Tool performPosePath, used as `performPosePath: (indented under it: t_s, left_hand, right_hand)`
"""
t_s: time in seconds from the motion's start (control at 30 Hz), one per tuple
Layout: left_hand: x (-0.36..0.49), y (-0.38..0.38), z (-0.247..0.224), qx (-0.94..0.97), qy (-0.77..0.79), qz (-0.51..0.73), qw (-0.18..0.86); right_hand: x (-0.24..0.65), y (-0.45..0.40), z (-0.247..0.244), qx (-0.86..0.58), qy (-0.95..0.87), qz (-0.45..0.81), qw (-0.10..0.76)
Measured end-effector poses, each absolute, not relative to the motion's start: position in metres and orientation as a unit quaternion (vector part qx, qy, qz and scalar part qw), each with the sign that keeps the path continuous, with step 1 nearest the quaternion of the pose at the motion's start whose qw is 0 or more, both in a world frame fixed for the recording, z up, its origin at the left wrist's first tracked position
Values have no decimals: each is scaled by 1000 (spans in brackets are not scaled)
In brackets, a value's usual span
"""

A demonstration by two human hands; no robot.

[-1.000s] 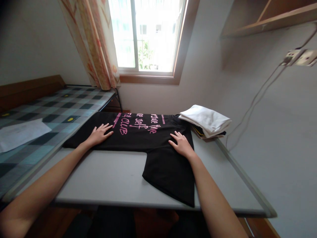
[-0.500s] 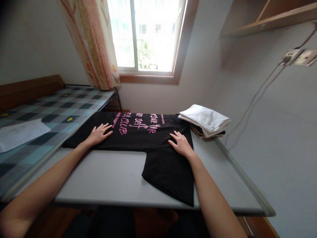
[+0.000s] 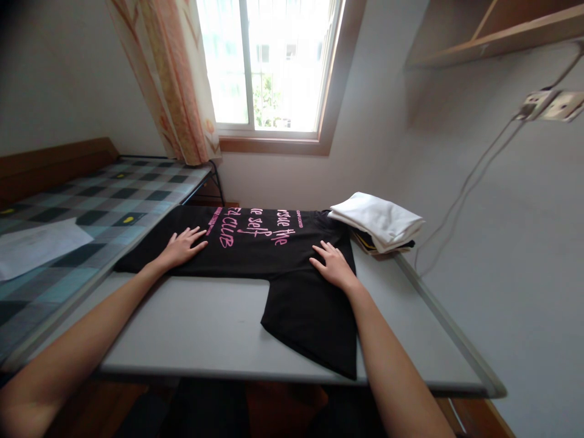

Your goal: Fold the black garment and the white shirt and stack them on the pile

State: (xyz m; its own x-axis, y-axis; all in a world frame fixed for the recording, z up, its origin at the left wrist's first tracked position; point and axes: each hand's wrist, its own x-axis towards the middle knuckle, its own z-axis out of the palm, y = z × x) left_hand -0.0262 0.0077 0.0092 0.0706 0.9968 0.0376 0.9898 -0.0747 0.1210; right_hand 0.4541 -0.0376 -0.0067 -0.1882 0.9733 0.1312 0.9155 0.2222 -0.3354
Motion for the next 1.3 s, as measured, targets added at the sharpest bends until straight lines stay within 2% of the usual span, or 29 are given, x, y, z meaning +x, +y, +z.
performPosePath:
  t_s: [1.3]
  left_hand:
    - [-29,9,6,735,674,65,34]
  right_hand:
    - [460,-33,-14,-604,-767,101,191]
